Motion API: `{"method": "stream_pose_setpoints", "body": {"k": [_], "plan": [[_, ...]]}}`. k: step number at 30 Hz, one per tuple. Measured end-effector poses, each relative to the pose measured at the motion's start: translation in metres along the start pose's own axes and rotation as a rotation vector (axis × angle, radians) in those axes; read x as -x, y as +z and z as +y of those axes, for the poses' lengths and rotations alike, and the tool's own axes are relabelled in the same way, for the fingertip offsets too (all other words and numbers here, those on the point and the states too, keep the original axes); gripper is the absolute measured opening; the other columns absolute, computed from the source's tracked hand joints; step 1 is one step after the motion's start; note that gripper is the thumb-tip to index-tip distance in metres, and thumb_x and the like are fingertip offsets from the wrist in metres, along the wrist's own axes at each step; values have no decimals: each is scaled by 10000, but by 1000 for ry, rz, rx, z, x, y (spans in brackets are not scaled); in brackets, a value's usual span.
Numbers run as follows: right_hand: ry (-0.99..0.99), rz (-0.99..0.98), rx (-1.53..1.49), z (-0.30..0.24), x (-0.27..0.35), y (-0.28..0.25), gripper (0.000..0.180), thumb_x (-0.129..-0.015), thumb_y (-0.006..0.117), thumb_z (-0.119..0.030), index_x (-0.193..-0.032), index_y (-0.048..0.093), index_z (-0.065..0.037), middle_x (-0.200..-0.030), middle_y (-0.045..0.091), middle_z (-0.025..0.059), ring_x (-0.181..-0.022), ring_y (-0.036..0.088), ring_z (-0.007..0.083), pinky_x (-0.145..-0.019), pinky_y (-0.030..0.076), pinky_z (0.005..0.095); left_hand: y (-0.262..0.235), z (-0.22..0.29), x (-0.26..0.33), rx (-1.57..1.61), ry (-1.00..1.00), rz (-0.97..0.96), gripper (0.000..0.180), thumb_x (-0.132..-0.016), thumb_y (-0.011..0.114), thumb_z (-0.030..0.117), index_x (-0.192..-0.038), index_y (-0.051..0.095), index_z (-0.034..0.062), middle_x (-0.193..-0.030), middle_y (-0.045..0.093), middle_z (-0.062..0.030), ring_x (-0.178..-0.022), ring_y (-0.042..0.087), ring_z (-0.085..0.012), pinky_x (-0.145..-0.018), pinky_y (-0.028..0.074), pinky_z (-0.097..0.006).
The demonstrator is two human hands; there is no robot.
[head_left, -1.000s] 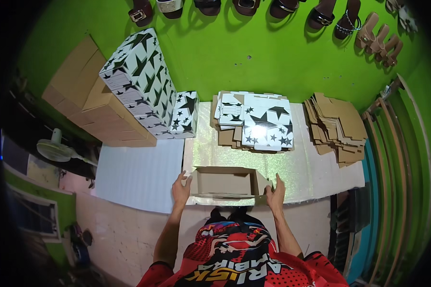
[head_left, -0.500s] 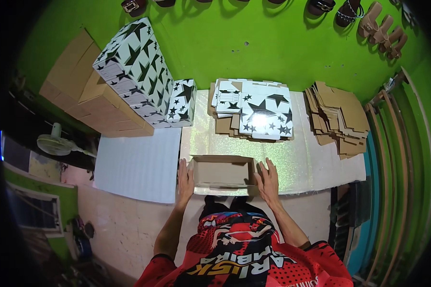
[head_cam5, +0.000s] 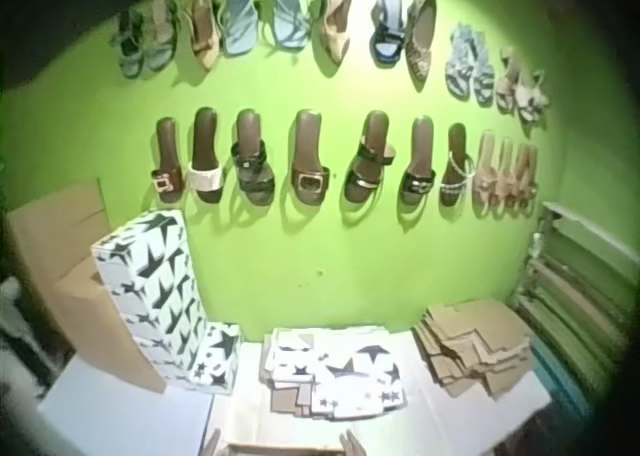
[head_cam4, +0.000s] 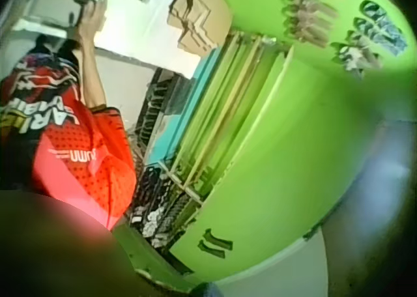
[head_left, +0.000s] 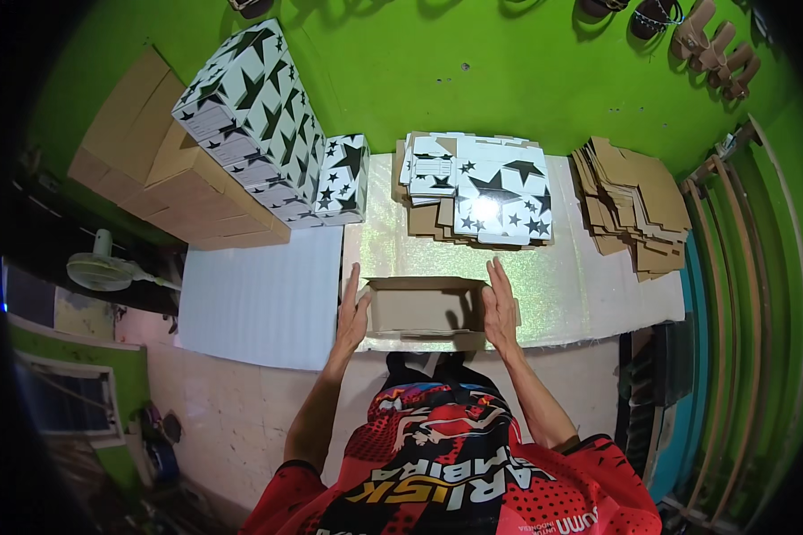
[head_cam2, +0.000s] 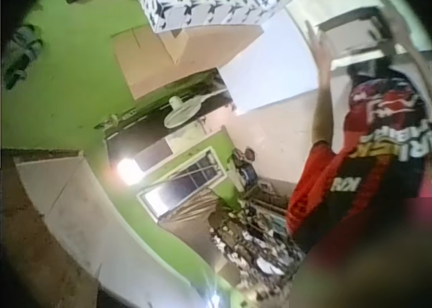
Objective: The recorder is folding flat cardboard components into complete shoe boxes.
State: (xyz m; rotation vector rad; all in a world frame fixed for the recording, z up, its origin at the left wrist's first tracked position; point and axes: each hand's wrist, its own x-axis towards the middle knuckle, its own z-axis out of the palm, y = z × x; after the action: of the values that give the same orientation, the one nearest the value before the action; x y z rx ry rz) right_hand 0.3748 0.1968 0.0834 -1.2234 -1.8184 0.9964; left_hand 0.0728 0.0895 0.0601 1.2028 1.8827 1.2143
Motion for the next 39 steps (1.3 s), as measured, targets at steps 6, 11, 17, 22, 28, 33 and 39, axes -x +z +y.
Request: {"method": "stream_pose_setpoints", "body": {"k": [6, 11, 17, 22, 28, 33, 39], "plan": [[-84, -130, 116, 15, 7, -5, 460, -1091, 526, -360, -1344, 704, -19, -1409, 673, 176, -1410, 532, 385, -1189, 406, 459, -14, -28, 7, 67, 31, -134, 566, -1077, 504, 246, -1612, 428, 80, -1658, 428, -180, -1575, 325, -362, -1310, 169, -460], [-159, -266, 284, 31, 15, -18, 453, -1096, 520, -381, -1284, 746, -38, -1428, 666, 147, -1424, 520, 364, -1179, 420, 460, -25, -42, 20, -78, 177, -272, 549, -1074, 522, 276, -1579, 479, 65, -1646, 445, -188, -1577, 324, -367, -1306, 145, -526], [-258, -525, 537, 39, 10, -37, 586, -835, 601, -133, -1417, 665, -98, -1589, 534, 93, -1508, 422, 352, -1270, 340, 468, -25, -36, 36, -406, 355, -446, 810, -1010, 667, 406, -1652, 324, 51, -1723, 279, -207, -1623, 190, -359, -1306, 105, -555], [-281, -585, 500, 41, 8, -50, 631, -863, 656, -251, -1479, 616, -124, -1649, 457, 85, -1552, 349, 355, -1303, 274, 494, -10, -48, 47, -493, 280, -379, 928, -1003, 679, 451, -1690, 193, 59, -1754, 174, -203, -1639, 114, -344, -1301, 89, -576], [-177, -504, 530, 42, 14, -35, 722, -935, 696, -556, -1510, 589, -132, -1664, 438, 86, -1564, 324, 364, -1298, 234, 537, 9, -55, 51, -405, 210, -277, 865, -1045, 622, 409, -1690, 173, 46, -1755, 160, -214, -1638, 106, -364, -1302, 54, -569], [-202, -397, 526, 45, 21, -33, 715, -959, 646, -629, -1465, 636, -124, -1632, 476, 109, -1544, 355, 363, -1291, 221, 569, 4, -43, 54, -326, 214, -268, 873, -1049, 605, 420, -1693, 151, 43, -1758, 137, -222, -1638, 87, -380, -1303, 40, -563], [-141, -310, 313, 48, 29, -37, 633, -950, 670, -600, -1393, 692, -149, -1588, 514, 119, -1528, 362, 384, -1296, 191, 576, -7, -47, 53, -274, 189, -316, 844, -1066, 570, 416, -1699, 136, 66, -1761, 101, -232, -1641, 59, -373, -1311, 26, -539]]}}
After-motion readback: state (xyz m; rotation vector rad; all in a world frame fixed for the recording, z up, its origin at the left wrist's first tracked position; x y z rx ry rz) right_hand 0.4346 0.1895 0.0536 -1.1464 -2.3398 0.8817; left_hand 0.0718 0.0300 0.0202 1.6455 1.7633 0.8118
